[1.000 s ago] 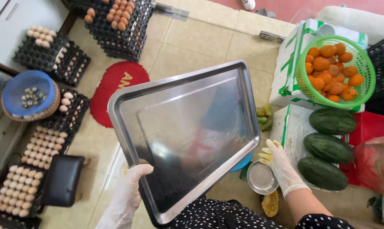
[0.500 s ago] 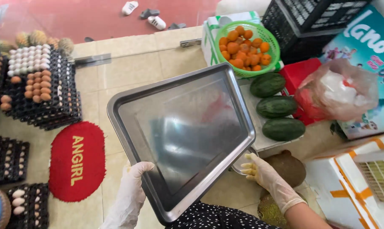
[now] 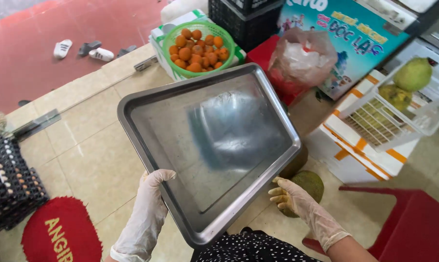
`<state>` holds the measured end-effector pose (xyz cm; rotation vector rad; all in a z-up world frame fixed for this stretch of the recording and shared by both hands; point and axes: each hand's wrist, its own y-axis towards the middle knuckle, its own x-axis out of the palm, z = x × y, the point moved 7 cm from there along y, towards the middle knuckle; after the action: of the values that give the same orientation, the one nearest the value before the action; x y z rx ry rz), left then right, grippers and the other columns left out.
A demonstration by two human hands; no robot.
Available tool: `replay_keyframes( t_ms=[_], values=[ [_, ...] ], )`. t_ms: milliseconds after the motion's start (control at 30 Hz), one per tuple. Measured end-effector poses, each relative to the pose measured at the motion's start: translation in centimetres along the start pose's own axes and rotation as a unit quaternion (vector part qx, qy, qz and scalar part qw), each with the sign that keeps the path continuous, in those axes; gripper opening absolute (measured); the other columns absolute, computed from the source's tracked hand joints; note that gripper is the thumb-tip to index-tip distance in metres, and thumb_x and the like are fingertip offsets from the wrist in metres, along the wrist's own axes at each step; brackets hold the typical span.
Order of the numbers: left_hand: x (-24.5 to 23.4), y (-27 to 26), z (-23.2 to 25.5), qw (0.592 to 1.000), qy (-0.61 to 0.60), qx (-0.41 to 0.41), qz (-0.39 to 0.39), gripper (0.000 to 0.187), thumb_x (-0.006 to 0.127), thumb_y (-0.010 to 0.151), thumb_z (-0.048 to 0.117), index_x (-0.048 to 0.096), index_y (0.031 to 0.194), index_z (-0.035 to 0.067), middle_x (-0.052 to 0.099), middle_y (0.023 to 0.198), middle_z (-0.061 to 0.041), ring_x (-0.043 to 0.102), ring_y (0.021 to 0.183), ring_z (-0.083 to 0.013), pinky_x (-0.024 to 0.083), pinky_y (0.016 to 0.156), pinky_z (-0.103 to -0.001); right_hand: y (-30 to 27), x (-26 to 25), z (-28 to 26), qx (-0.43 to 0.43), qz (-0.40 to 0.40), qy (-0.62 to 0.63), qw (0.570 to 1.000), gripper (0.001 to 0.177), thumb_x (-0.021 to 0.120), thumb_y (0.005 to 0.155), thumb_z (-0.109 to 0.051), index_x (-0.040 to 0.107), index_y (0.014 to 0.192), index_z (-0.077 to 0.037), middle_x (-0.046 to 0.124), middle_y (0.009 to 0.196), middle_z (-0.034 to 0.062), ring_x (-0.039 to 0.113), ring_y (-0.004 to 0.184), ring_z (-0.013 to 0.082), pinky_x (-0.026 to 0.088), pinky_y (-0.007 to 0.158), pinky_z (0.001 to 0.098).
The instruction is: Peeling and slicing mangoes into a plastic container using a knife, then cleaning the tray.
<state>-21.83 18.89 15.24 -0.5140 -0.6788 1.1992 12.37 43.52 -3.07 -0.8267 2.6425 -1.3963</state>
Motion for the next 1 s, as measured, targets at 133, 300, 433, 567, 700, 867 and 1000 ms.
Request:
replay_keyframes(
  t_ms=[133, 300, 433, 567, 700, 867, 1000],
  values=[
    [4.4, -0.1, -2.0, 0.995, 0.022, 0.015, -0.093, 0.053, 0.065, 0.054, 0.003, 0.061, 0.106, 0.006, 0.061, 0.073, -0.011, 0.059, 0.055, -0.0283, 0.053, 0.047, -0.046, -1.6, -9.7, 5.5, 0.013, 0.073, 0.049, 0.996, 0.052, 0.062, 0.099, -0.035, 0.059, 0.146, -0.014, 0.073, 0.097, 0.0176, 0.071, 0.075, 0.0295, 0.055, 0.054, 0.0347],
    [9.6, -2.8, -4.3, 0.993, 0.091, -0.017, -0.069, 0.049, 0.064, 0.062, 0.004, 0.053, 0.110, 0.012, 0.062, 0.088, -0.008, 0.061, 0.073, -0.0271, 0.054, 0.062, -0.043, -8.4, -18.9, 12.3, 0.070, 0.230, 0.106, 0.965, 0.046, 0.069, 0.098, -0.032, 0.063, 0.137, -0.008, 0.071, 0.088, 0.0188, 0.068, 0.067, 0.0296, 0.053, 0.050, 0.0368],
    [13.8, -0.6, -7.9, 0.983, 0.141, -0.032, -0.112, 0.038, 0.064, 0.063, 0.005, 0.057, 0.100, 0.011, 0.060, 0.078, -0.005, 0.061, 0.064, -0.0267, 0.056, 0.057, -0.044, -10.9, -25.0, 20.3, 0.096, 0.300, 0.207, 0.926, 0.059, 0.077, 0.090, -0.031, 0.062, 0.140, -0.003, 0.072, 0.088, 0.0202, 0.068, 0.069, 0.0297, 0.051, 0.051, 0.0368],
    [19.4, -0.1, -11.0, 0.968, 0.169, -0.052, -0.180, 0.040, 0.061, 0.062, 0.004, 0.062, 0.102, 0.006, 0.065, 0.080, -0.013, 0.062, 0.065, -0.0344, 0.055, 0.059, -0.052, -12.7, -27.7, 26.0, 0.077, 0.362, 0.282, 0.885, 0.037, 0.074, 0.093, -0.027, 0.068, 0.127, -0.012, 0.073, 0.093, 0.0215, 0.069, 0.073, 0.0329, 0.051, 0.061, 0.0409],
    [25.0, 2.0, -14.1, 0.952, 0.230, -0.079, -0.187, 0.038, 0.060, 0.064, 0.000, 0.048, 0.098, 0.012, 0.049, 0.074, -0.010, 0.050, 0.056, -0.0273, 0.043, 0.040, -0.044, -17.7, -22.5, 22.9, 0.038, 0.389, 0.354, 0.849, 0.036, 0.073, 0.096, -0.027, 0.068, 0.128, -0.012, 0.072, 0.096, 0.0209, 0.068, 0.083, 0.0330, 0.051, 0.071, 0.0416],
    [32.1, 2.6, -19.0, 0.907, 0.296, -0.120, -0.274, 0.019, 0.059, 0.063, 0.001, 0.054, 0.081, 0.007, 0.049, 0.066, -0.009, 0.051, 0.056, -0.0282, 0.043, 0.048, -0.043, -17.0, -20.6, 28.4, 0.002, 0.394, 0.420, 0.818, 0.036, 0.070, 0.097, -0.026, 0.067, 0.129, -0.012, 0.074, 0.093, 0.0205, 0.069, 0.073, 0.0333, 0.051, 0.060, 0.0405],
    [36.9, 2.5, -24.9, 0.877, 0.308, -0.146, -0.340, 0.016, 0.063, 0.063, -0.004, 0.054, 0.070, 0.007, 0.050, 0.060, -0.004, 0.052, 0.054, -0.0209, 0.048, 0.055, -0.033, -21.9, -15.6, 27.9, 0.037, 0.451, 0.452, 0.769, 0.042, 0.065, 0.103, -0.021, 0.061, 0.142, -0.005, 0.063, 0.106, 0.0227, 0.059, 0.087, 0.0369, 0.051, 0.076, 0.0499]
  ],
)
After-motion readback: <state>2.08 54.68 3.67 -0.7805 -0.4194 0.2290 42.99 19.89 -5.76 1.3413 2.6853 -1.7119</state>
